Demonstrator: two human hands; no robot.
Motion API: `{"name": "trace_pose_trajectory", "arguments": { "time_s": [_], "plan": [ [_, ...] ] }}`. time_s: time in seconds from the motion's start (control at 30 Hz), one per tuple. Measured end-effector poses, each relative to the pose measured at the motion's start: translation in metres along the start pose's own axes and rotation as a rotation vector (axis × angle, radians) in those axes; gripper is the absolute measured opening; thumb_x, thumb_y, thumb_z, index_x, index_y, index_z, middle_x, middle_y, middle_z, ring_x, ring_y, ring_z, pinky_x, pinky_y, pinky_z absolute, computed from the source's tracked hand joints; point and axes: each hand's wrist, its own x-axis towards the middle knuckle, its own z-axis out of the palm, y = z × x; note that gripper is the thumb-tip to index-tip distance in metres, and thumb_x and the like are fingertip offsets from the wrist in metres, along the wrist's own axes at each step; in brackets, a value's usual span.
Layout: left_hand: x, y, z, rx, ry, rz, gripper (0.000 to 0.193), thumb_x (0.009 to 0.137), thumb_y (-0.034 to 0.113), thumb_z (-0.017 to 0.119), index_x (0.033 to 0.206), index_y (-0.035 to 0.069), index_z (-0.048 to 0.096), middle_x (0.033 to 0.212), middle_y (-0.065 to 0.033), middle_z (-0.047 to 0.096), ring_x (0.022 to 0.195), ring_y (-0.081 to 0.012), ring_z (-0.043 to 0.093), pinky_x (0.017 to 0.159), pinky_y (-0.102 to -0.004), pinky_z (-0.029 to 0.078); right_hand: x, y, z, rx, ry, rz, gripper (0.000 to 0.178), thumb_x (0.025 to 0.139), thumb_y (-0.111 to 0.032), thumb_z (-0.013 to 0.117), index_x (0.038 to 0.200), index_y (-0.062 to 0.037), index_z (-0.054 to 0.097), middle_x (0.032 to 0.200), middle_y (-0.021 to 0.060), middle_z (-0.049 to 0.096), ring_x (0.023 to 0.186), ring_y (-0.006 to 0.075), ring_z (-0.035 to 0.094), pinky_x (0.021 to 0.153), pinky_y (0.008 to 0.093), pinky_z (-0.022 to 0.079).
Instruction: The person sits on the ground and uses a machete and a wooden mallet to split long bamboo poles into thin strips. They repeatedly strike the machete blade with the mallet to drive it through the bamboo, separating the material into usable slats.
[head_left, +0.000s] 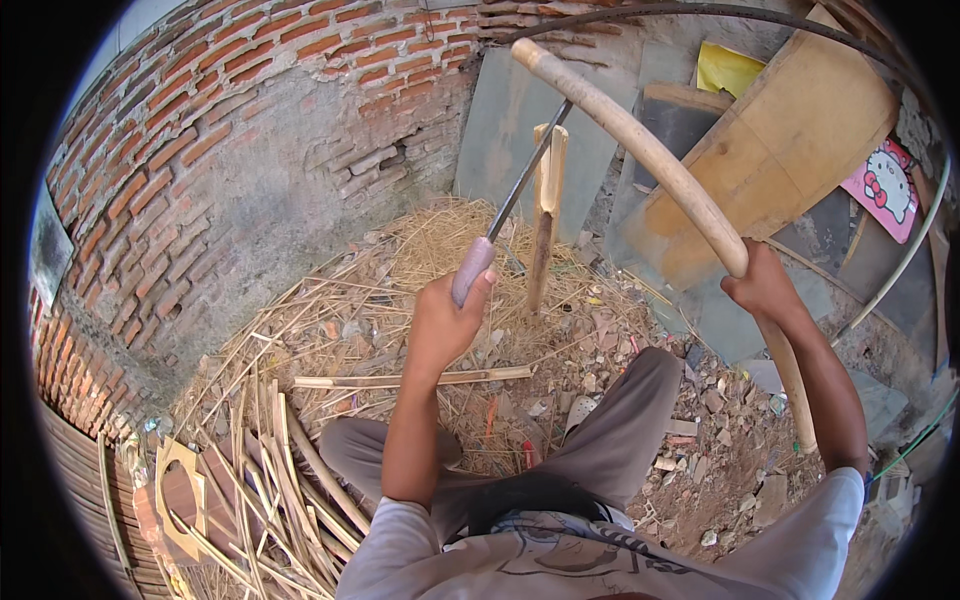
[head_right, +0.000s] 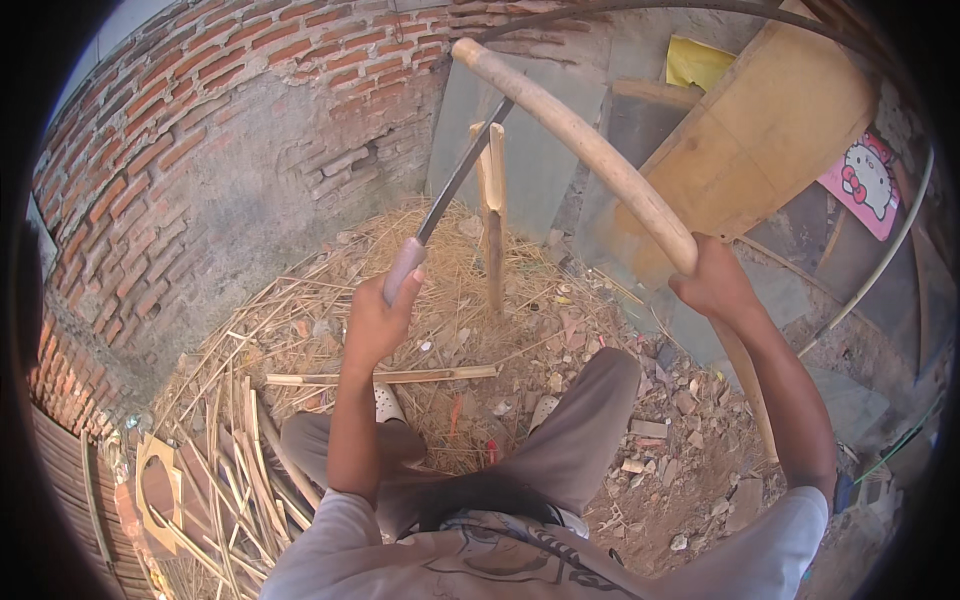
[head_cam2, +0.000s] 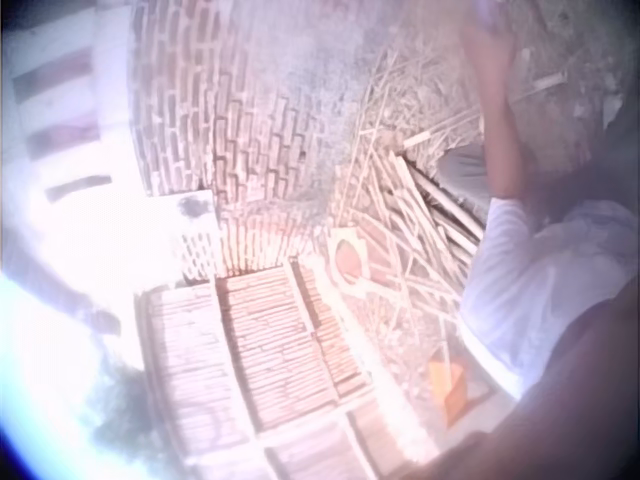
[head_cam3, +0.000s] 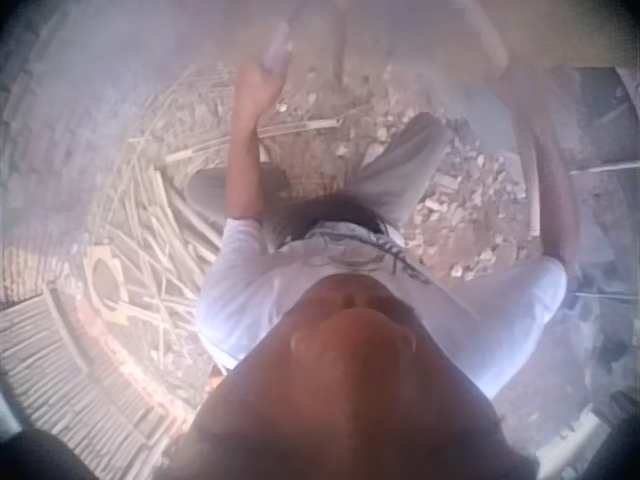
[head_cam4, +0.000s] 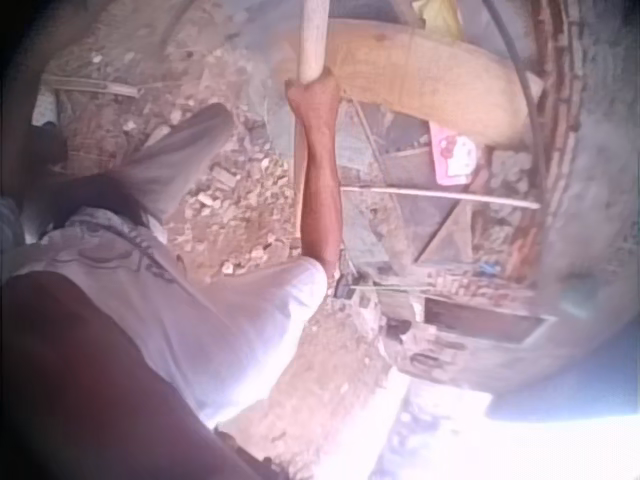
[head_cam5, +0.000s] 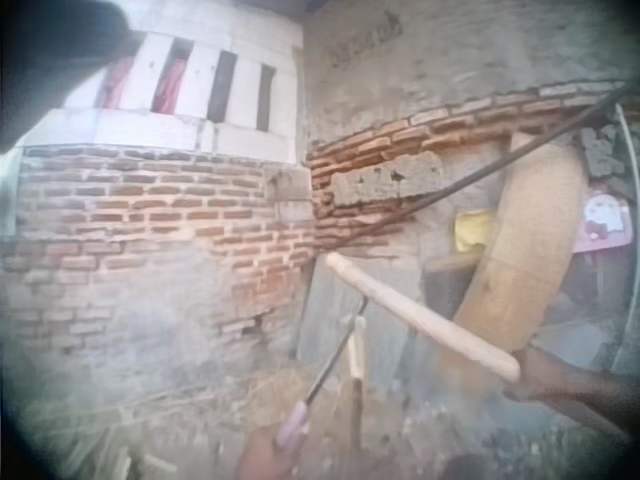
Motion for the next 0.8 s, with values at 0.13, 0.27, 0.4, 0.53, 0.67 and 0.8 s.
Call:
{"name": "trace_pose_trajectory", "arguments": {
  "time_s": [0.13,0.27,0.4,0.53,0.67,0.8],
  "plan": [
    [0.009,-0.005,-0.015,0.074,-0.065,-0.046,0.049,0.093,0.04,0.066,0.07,-0.003,0.061,0.053,-0.0107,0.052,0.049,-0.0192,0.05,0.05,-0.0375,0.042,0.002,-0.031,-0.041,0.168,-0.142,0.229,0.058,0.069,-0.009,0.065,0.123,0.009,0.054,0.066,0.0049,0.053,0.046,0.0131,0.052,0.045,0.0287,0.044],
    [0.007,-0.013,-0.024,0.08,-0.009,-0.087,0.048,0.092,0.038,0.067,0.069,-0.004,0.061,0.053,-0.01,0.052,0.049,-0.0184,0.05,0.05,-0.0367,0.041,0.01,-0.063,-0.106,0.253,0.268,0.01,0.032,0.076,-0.013,0.058,0.103,0.0037,0.059,0.065,0.0043,0.054,0.049,0.011,0.049,0.047,0.028,0.041],
    [0.009,-0.017,-0.019,0.044,0.003,-0.112,0.047,0.092,0.037,0.068,0.069,-0.004,0.061,0.053,-0.0098,0.052,0.049,-0.0177,0.049,0.05,-0.0366,0.041,0.029,-0.056,-0.108,0.329,0.473,-0.109,0.02,0.079,-0.019,0.059,0.085,-0.0006,0.056,0.058,0.0018,0.053,0.05,0.0113,0.052,0.05,0.027,0.041],
    [0.007,-0.014,-0.01,0.023,-0.034,-0.046,0.047,0.092,0.037,0.068,0.069,-0.004,0.061,0.053,-0.0106,0.052,0.048,-0.0181,0.049,0.05,-0.0372,0.041,0.01,-0.024,0.005,0.17,0.013,0.12,0.034,0.071,-0.007,0.063,0.102,0.0067,0.06,0.068,0.0092,0.06,0.052,0.0164,0.058,0.049,0.0319,0.046],
    [0.002,-0.024,-0.02,0.147,-0.065,-0.062,0.045,0.095,0.037,0.064,0.072,-0.002,0.062,0.054,-0.0065,0.051,0.049,-0.0152,0.048,0.049,-0.0341,0.039,0.013,-0.06,-0.014,0.0,-0.377,0.284,0.052,0.067,-0.008,0.064,0.116,0.0085,0.059,0.074,0.01,0.06,0.062,0.02,0.061,0.055,0.0339,0.047],
    [0.003,-0.026,-0.025,0.164,-0.049,-0.13,0.047,0.093,0.038,0.065,0.073,-0.005,0.063,0.053,-0.0128,0.055,0.048,-0.0233,0.054,0.051,-0.0386,0.044,0.028,-0.066,-0.082,0.11,0.28,-0.001,0.047,0.073,-0.008,0.062,0.117,0.0046,0.059,0.076,0.0052,0.057,0.06,0.0116,0.053,0.053,0.0266,0.041]
  ]
}}
